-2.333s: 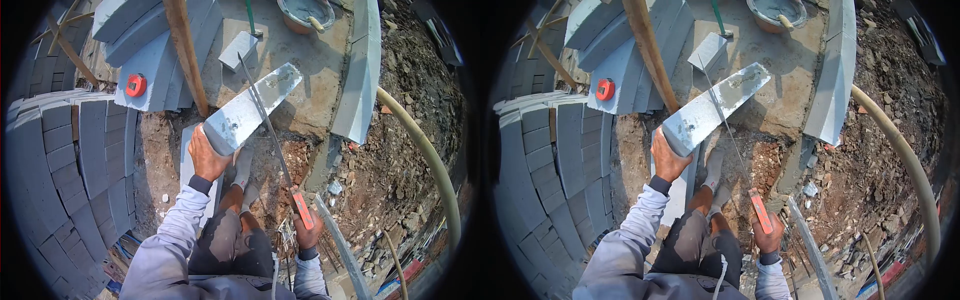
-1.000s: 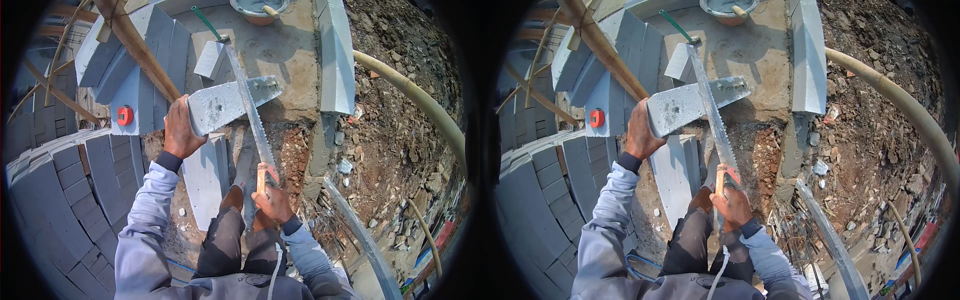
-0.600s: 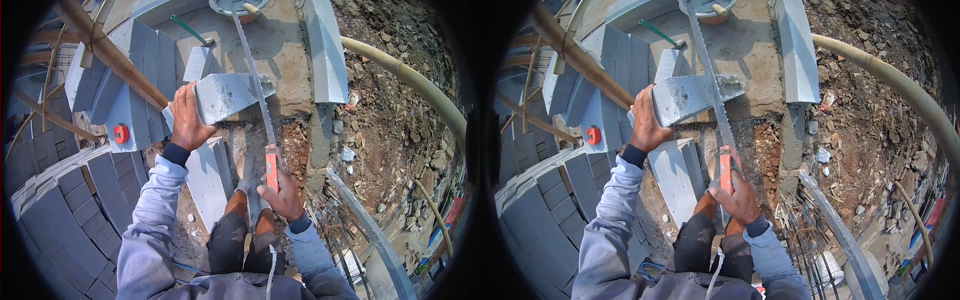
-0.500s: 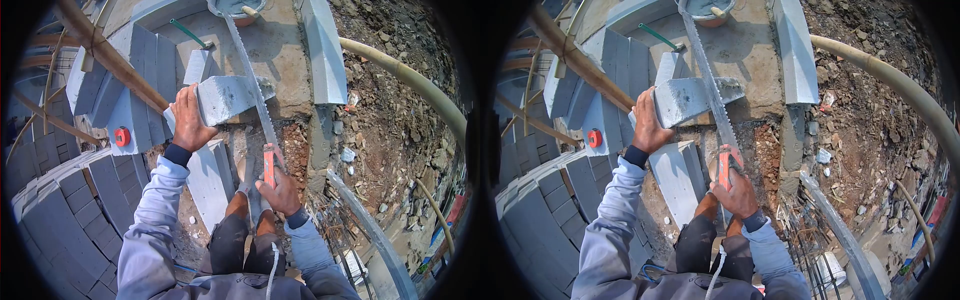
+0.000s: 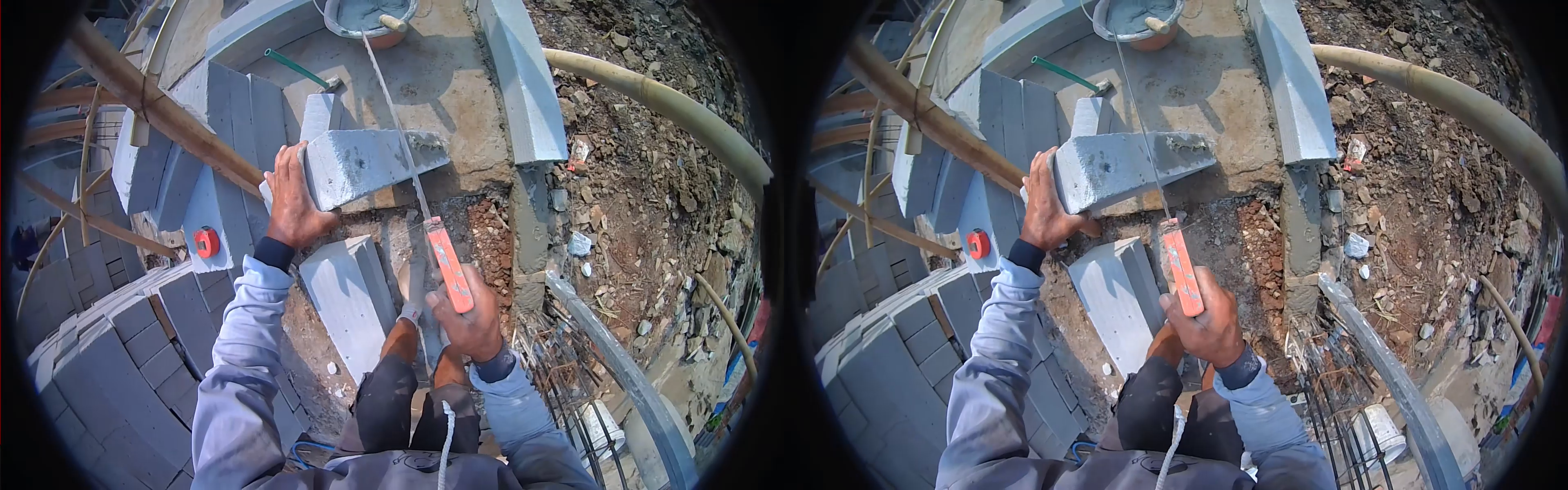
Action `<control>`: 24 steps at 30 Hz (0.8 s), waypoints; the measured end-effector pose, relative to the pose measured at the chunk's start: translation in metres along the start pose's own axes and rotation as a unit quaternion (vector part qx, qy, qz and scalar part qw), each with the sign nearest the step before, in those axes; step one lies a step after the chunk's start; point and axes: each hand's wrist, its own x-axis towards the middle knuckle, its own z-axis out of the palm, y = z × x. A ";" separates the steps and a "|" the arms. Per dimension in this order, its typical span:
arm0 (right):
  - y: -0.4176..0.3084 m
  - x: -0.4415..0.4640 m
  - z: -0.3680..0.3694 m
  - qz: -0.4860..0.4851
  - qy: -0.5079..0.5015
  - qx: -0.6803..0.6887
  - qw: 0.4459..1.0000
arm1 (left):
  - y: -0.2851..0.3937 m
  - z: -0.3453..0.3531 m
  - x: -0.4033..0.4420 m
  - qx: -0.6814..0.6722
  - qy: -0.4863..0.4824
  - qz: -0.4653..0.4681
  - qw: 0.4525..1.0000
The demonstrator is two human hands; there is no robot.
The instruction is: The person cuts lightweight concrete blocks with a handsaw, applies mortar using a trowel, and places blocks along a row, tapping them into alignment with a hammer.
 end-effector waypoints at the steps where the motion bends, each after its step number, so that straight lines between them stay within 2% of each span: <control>1: 0.001 -0.004 -0.002 0.013 0.004 -0.001 1.000 | -0.003 -0.001 -0.003 0.000 0.000 -0.001 1.000; 3: 0.011 -0.016 0.006 0.027 0.038 -0.017 0.999 | -0.009 -0.001 -0.004 -0.006 -0.001 0.002 1.000; 7: 0.012 -0.042 0.030 0.053 0.075 0.072 0.993 | -0.020 -0.005 -0.009 -0.002 -0.010 -0.001 1.000; 11: 0.012 -0.031 0.027 0.070 0.030 0.070 0.995 | -0.025 -0.010 -0.001 0.002 -0.024 0.012 1.000; 14: 0.013 -0.016 0.038 0.059 0.029 0.082 0.994 | -0.009 -0.016 -0.002 0.039 -0.053 -0.057 0.996; 17: 0.017 -0.014 0.039 0.071 0.015 0.117 0.990 | 0.007 -0.013 -0.001 0.067 -0.025 -0.063 0.995; 20: 0.017 -0.019 0.019 0.099 -0.031 0.097 0.990 | -0.012 -0.010 0.001 0.008 0.004 0.052 0.999; 22: -0.004 -0.037 0.004 0.116 -0.050 0.071 0.989 | -0.014 -0.012 0.004 0.011 0.004 0.052 0.999; 23: -0.007 -0.049 0.007 0.082 -0.024 0.062 0.994 | -0.014 -0.012 0.003 0.011 0.003 0.052 0.999; 24: -0.006 -0.049 0.011 0.092 -0.019 0.071 0.993 | -0.013 -0.011 0.002 0.010 0.003 0.046 0.999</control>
